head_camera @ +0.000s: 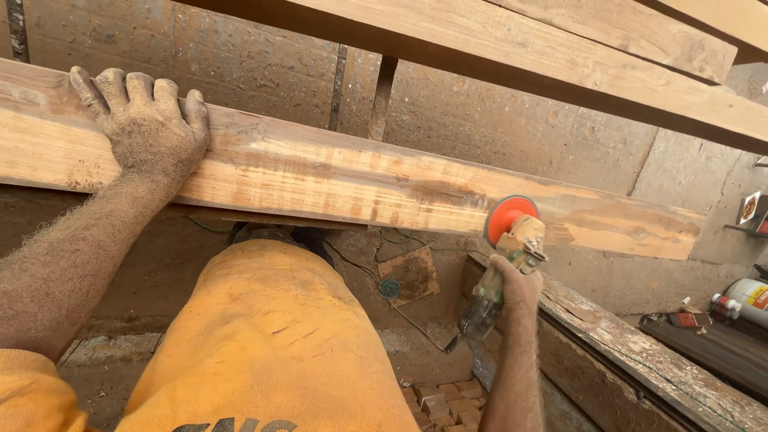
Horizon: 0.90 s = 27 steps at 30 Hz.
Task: The person sands long wooden beams using a power angle grinder with a sanding disc attachment.
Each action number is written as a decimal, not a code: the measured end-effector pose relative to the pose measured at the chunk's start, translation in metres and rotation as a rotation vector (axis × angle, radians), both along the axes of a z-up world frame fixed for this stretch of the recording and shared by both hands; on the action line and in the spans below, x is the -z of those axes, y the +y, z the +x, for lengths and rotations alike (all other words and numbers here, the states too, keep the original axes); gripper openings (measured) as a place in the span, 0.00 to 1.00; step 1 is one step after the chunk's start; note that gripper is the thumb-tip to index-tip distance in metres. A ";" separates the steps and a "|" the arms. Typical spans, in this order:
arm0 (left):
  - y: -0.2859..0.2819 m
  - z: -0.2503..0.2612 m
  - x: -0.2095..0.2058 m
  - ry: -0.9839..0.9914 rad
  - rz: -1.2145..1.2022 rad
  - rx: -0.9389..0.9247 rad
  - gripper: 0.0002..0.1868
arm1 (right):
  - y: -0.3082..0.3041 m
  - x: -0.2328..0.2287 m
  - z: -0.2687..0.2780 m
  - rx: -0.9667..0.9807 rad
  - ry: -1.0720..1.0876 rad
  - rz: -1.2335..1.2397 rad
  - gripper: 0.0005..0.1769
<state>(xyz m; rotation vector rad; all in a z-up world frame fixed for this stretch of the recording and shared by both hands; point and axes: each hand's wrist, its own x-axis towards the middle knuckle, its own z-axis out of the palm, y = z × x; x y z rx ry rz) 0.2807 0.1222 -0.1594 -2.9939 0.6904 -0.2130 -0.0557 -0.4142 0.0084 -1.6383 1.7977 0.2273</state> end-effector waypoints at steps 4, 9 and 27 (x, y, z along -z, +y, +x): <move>0.004 -0.001 0.012 -0.005 0.005 0.017 0.20 | 0.051 -0.001 0.014 -0.146 0.048 0.029 0.31; 0.004 -0.001 0.005 0.016 -0.019 0.010 0.19 | 0.005 -0.001 -0.009 0.125 -0.064 0.035 0.31; 0.002 0.004 0.007 -0.027 0.058 0.002 0.20 | 0.010 -0.003 -0.041 0.081 -0.093 -0.021 0.30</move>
